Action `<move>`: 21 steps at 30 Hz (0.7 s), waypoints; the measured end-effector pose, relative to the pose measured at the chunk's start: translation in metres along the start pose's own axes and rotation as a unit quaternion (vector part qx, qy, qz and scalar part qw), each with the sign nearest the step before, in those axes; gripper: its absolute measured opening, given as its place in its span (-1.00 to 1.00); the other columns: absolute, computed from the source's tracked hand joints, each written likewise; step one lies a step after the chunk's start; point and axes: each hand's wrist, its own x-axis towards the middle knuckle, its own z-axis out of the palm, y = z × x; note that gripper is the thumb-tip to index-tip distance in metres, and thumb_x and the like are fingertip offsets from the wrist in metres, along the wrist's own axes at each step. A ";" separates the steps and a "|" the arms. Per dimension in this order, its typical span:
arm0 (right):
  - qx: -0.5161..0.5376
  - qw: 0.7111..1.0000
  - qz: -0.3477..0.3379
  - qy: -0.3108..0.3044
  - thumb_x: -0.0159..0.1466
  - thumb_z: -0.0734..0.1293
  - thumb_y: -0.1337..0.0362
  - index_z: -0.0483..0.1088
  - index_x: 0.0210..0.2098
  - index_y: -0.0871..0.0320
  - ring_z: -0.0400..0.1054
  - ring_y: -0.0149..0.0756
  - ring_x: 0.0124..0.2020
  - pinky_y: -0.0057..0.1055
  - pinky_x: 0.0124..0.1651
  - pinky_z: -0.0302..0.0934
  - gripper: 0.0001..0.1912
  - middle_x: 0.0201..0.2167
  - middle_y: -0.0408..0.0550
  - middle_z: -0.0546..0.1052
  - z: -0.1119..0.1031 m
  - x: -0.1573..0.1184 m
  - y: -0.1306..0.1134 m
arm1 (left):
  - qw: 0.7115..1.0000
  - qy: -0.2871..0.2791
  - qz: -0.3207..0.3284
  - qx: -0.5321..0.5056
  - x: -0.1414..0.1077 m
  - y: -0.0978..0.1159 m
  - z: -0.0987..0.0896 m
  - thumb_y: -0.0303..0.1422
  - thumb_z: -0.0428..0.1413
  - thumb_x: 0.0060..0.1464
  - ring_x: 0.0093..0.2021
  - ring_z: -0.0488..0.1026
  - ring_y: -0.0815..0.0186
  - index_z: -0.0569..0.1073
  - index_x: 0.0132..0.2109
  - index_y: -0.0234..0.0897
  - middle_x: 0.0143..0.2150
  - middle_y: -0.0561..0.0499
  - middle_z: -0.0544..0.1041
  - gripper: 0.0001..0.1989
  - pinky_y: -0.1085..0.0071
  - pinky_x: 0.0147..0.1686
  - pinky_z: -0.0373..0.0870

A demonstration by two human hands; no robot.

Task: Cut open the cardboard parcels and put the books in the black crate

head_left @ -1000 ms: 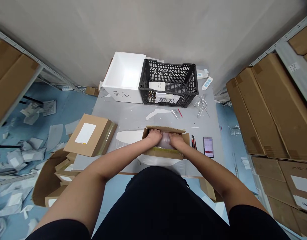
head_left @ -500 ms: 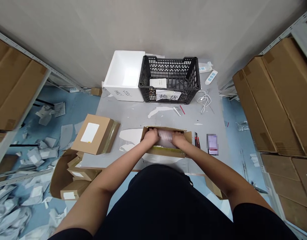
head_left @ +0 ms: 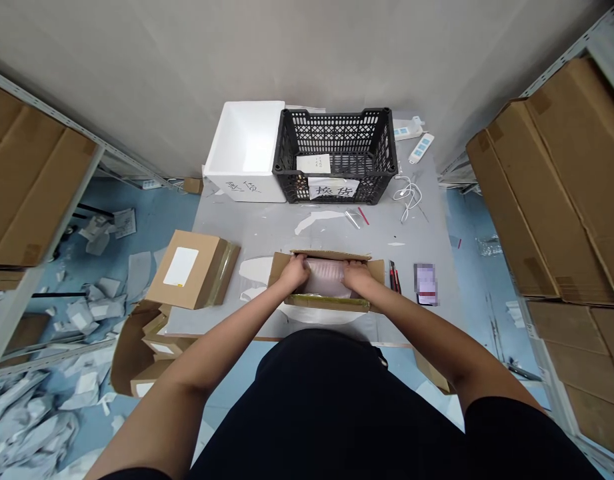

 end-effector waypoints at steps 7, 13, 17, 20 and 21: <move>-0.017 0.999 -0.012 0.046 0.23 0.33 0.35 0.30 0.13 0.37 0.39 0.09 0.04 -0.12 0.01 0.28 -0.51 0.03 0.47 0.45 0.002 -0.013 -0.002 | 0.995 -0.026 0.068 0.062 -0.009 0.005 -0.018 -0.41 0.04 0.09 0.00 0.47 0.12 0.53 -0.10 -0.25 -0.02 -0.17 0.52 -0.74 0.30 -0.02 0.37; -0.001 0.997 -0.053 0.064 0.31 0.21 0.41 0.33 0.16 0.25 0.37 0.03 0.10 -0.12 0.17 0.17 -0.57 0.04 0.27 0.50 -0.008 -0.015 -0.005 | 0.989 -0.055 0.116 0.075 -0.021 0.006 -0.027 -0.33 0.05 0.15 -0.08 0.51 0.13 0.55 -0.14 -0.22 -0.13 -0.13 0.59 -0.79 0.33 -0.08 0.38; 0.063 0.987 -0.148 0.029 0.24 0.36 0.29 0.22 0.26 0.06 0.33 -0.03 0.15 -0.20 0.21 0.12 -0.40 0.13 0.07 0.46 -0.015 -0.012 0.006 | 0.988 -0.040 0.134 0.064 -0.034 0.001 -0.033 -0.27 0.00 0.22 -0.08 0.51 0.13 0.53 -0.09 -0.22 -0.10 -0.13 0.59 -0.74 0.34 -0.12 0.37; 0.081 0.981 -0.178 0.021 0.21 0.41 0.23 0.26 0.20 0.05 0.35 -0.08 0.11 -0.30 0.12 0.18 -0.42 0.13 0.04 0.46 -0.021 -0.004 0.013 | 0.987 -0.015 0.154 0.047 -0.041 -0.002 -0.041 -0.26 -0.01 0.22 -0.09 0.51 0.13 0.51 -0.08 -0.22 -0.11 -0.13 0.59 -0.74 0.34 -0.13 0.36; 0.084 0.979 -0.182 0.022 0.21 0.41 0.21 0.27 0.18 0.09 0.38 -0.10 0.07 -0.33 0.07 0.20 -0.44 0.09 0.06 0.48 -0.023 -0.001 0.015 | 0.986 -0.005 0.161 0.036 -0.043 -0.002 -0.045 -0.26 0.00 0.22 -0.09 0.51 0.14 0.51 -0.07 -0.21 -0.10 -0.11 0.59 -0.74 0.35 -0.13 0.36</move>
